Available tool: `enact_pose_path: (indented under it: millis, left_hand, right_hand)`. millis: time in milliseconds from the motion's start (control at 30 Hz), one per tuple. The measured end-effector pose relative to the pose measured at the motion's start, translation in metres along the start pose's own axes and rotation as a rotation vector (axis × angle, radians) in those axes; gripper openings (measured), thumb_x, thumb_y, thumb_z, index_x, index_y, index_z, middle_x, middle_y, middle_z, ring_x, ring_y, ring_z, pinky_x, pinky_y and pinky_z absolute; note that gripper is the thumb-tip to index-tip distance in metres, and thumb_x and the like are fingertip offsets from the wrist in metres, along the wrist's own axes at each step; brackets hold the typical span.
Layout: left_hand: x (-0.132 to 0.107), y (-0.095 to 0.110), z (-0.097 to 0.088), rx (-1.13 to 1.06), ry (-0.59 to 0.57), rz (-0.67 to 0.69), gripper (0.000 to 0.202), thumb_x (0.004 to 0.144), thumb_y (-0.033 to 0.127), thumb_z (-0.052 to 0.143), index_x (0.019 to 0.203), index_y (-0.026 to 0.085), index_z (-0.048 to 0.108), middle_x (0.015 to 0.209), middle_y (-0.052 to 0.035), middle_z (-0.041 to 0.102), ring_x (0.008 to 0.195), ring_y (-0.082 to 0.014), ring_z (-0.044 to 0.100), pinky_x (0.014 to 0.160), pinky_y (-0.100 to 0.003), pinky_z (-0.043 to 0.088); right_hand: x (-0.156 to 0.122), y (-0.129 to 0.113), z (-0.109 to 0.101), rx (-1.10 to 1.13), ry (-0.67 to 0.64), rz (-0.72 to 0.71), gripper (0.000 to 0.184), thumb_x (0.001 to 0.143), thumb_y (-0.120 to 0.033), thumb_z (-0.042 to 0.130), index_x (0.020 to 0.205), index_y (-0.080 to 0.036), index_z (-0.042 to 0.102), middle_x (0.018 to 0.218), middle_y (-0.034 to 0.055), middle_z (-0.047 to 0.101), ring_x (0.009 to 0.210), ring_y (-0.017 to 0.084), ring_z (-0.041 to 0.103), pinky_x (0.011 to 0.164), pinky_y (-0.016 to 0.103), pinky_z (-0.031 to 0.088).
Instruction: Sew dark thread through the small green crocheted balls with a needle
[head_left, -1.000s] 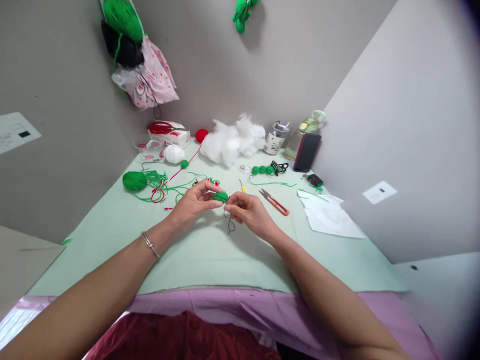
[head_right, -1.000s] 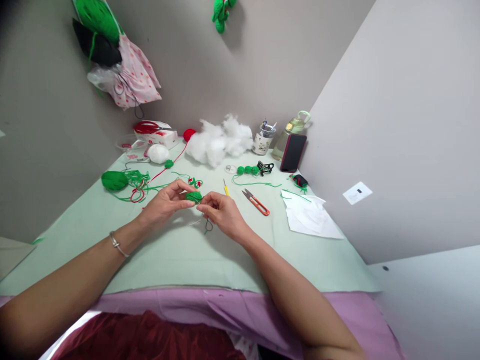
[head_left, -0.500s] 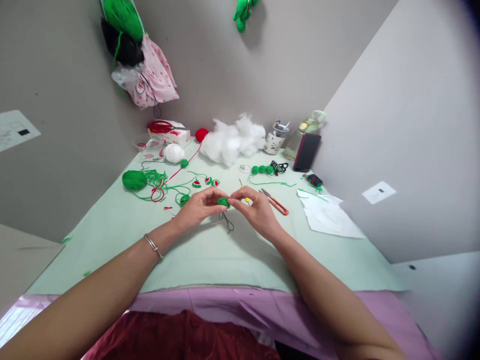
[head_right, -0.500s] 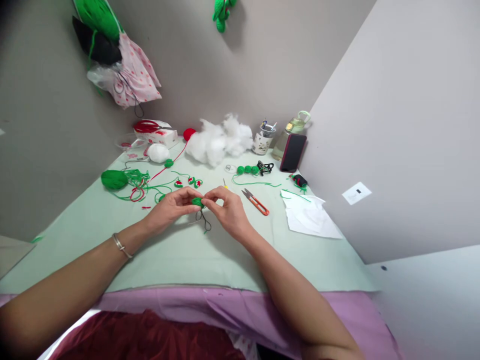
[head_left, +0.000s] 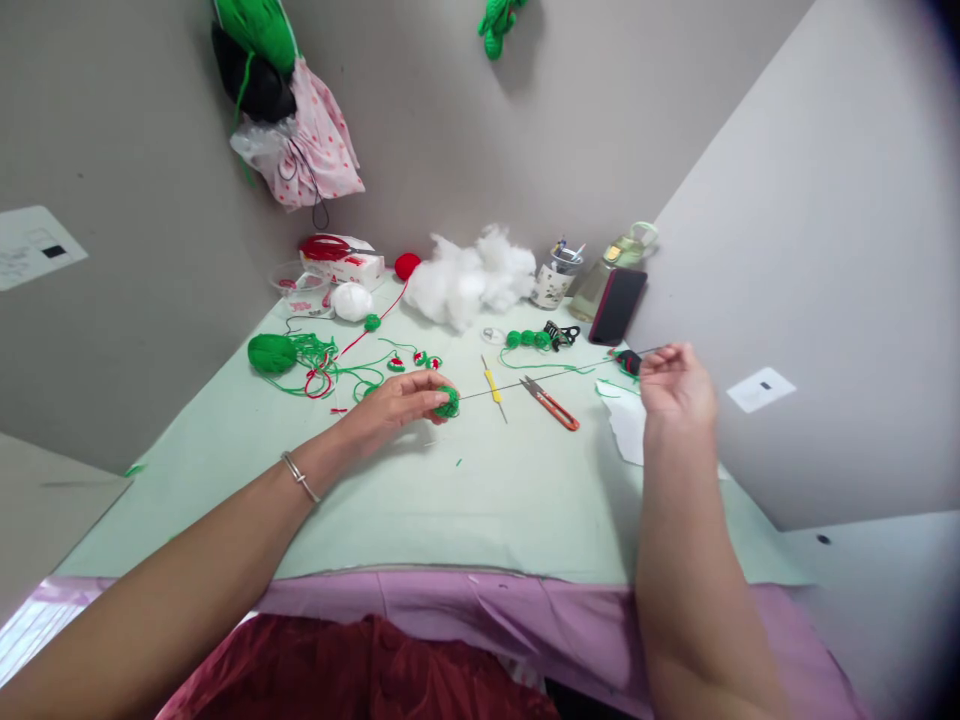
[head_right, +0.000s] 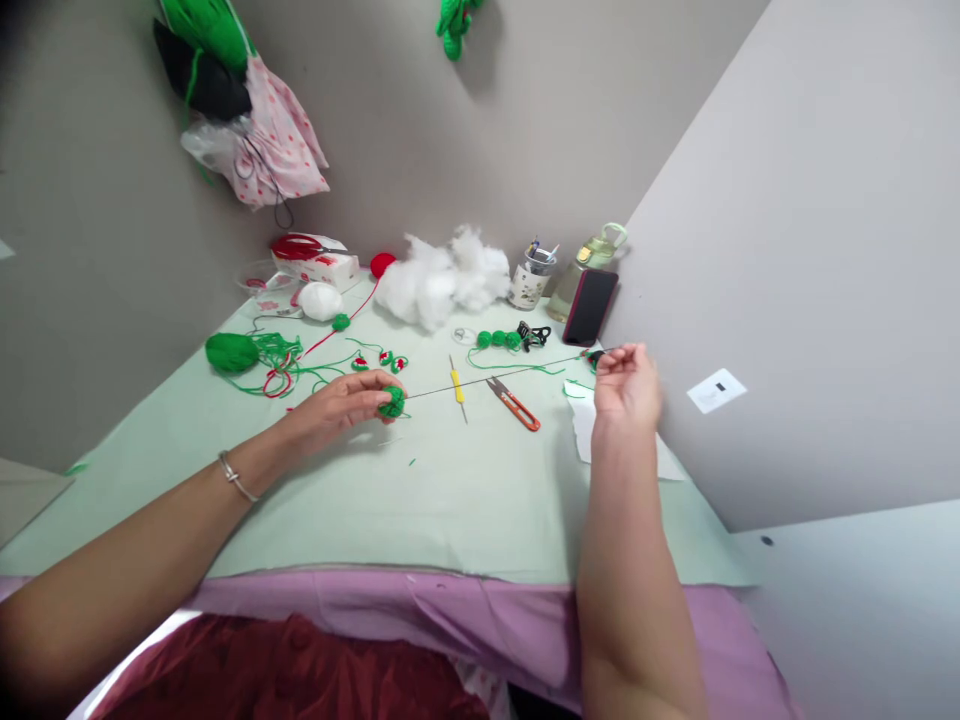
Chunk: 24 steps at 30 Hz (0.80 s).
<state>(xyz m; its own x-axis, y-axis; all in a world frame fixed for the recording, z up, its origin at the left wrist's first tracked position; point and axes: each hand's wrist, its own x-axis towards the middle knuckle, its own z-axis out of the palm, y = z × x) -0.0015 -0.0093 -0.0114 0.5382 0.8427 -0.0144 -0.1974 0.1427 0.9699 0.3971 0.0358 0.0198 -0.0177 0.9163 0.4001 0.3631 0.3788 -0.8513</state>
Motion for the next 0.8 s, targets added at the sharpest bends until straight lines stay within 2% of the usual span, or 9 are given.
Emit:
enact_pose_path:
  millis: [100, 133, 200, 300, 400, 467, 533, 700, 800]
  left_hand:
    - [0.0, -0.002, 0.0, 0.007, 0.005, -0.004, 0.025, 0.077, 0.038, 0.076, 0.091, 0.018, 0.071, 0.088, -0.0047, 0.065, 0.081, -0.0177, 0.059, 0.083, -0.036, 0.046]
    - [0.0, -0.002, 0.0, 0.014, 0.01, -0.006, 0.025, 0.077, 0.038, 0.077, 0.092, 0.018, 0.072, 0.088, -0.0049, 0.065, 0.081, -0.018, 0.058, 0.083, -0.036, 0.046]
    - [0.001, -0.003, 0.0, 0.024, 0.021, -0.007, 0.025, 0.077, 0.038, 0.076, 0.093, 0.018, 0.073, 0.089, -0.005, 0.065, 0.082, -0.0181, 0.058, 0.084, -0.036, 0.046]
    - [0.001, -0.004, -0.001, 0.042, 0.025, -0.003, 0.025, 0.079, 0.038, 0.075, 0.095, 0.02, 0.074, 0.09, -0.0045, 0.066, 0.084, -0.0177, 0.058, 0.085, -0.035, 0.045]
    - [0.002, -0.004, -0.002, 0.055, 0.029, 0.015, 0.026, 0.08, 0.039, 0.074, 0.099, 0.021, 0.075, 0.093, -0.0046, 0.067, 0.085, -0.0179, 0.057, 0.086, -0.035, 0.045]
    - [0.003, -0.004, -0.003, 0.052, 0.036, 0.02, 0.028, 0.08, 0.039, 0.074, 0.1, 0.021, 0.076, 0.094, -0.0052, 0.067, 0.085, -0.0181, 0.057, 0.086, -0.035, 0.045]
    - [0.003, -0.004, -0.005, 0.041, 0.037, 0.019, 0.028, 0.08, 0.039, 0.075, 0.101, 0.021, 0.076, 0.095, -0.0055, 0.067, 0.085, -0.0179, 0.057, 0.086, -0.035, 0.046]
    - [0.003, -0.004, -0.008, 0.016, 0.029, 0.017, 0.026, 0.08, 0.038, 0.074, 0.099, 0.02, 0.077, 0.091, -0.0057, 0.067, 0.083, -0.0176, 0.057, 0.084, -0.035, 0.048]
    - [0.003, -0.004, -0.009, -0.004, 0.017, 0.016, 0.028, 0.081, 0.038, 0.074, 0.102, 0.02, 0.077, 0.091, -0.0061, 0.067, 0.083, -0.0173, 0.059, 0.084, -0.034, 0.05]
  right_hand:
    - [-0.005, -0.01, 0.019, 0.243, 0.264, 0.057, 0.037, 0.076, -0.062, 0.065, 0.074, -0.027, 0.055, 0.064, 0.0037, 0.048, 0.063, 0.021, 0.043, 0.059, 0.038, 0.032]
    - [-0.009, -0.019, 0.036, 0.318, 0.254, 0.094, 0.029, 0.075, -0.053, 0.071, 0.079, -0.027, 0.059, 0.066, 0.0026, 0.05, 0.063, 0.019, 0.044, 0.06, 0.036, 0.033]
    - [-0.02, -0.041, 0.075, 0.404, 0.082, 0.199, 0.023, 0.077, -0.042, 0.074, 0.088, -0.024, 0.066, 0.072, 0.0009, 0.054, 0.061, 0.014, 0.044, 0.06, 0.033, 0.035]
    - [-0.04, -0.069, 0.131, 0.424, -0.288, 0.36, 0.03, 0.076, -0.039, 0.076, 0.097, -0.018, 0.071, 0.071, -0.0012, 0.056, 0.059, 0.01, 0.045, 0.059, 0.028, 0.037]
    - [-0.055, -0.08, 0.164, 0.363, -0.504, 0.396, 0.034, 0.076, -0.041, 0.077, 0.097, -0.015, 0.071, 0.067, -0.0029, 0.056, 0.06, 0.009, 0.047, 0.059, 0.025, 0.036]
    - [-0.059, -0.078, 0.172, 0.337, -0.571, 0.414, 0.032, 0.075, -0.042, 0.077, 0.088, -0.014, 0.072, 0.063, -0.0032, 0.055, 0.058, 0.008, 0.045, 0.056, 0.024, 0.034]
    - [-0.058, -0.072, 0.172, 0.367, -0.556, 0.441, 0.029, 0.074, -0.041, 0.078, 0.08, -0.013, 0.071, 0.061, -0.0031, 0.055, 0.055, 0.007, 0.044, 0.054, 0.023, 0.032]
    - [-0.042, -0.062, 0.149, 0.59, -0.227, 0.463, 0.027, 0.068, -0.037, 0.083, 0.076, -0.016, 0.07, 0.061, -0.0039, 0.052, 0.053, 0.006, 0.039, 0.049, 0.022, 0.03]
    - [-0.036, -0.064, 0.136, 0.635, -0.121, 0.461, 0.028, 0.064, -0.036, 0.086, 0.073, -0.016, 0.068, 0.058, -0.0051, 0.047, 0.051, 0.005, 0.035, 0.046, 0.02, 0.029]
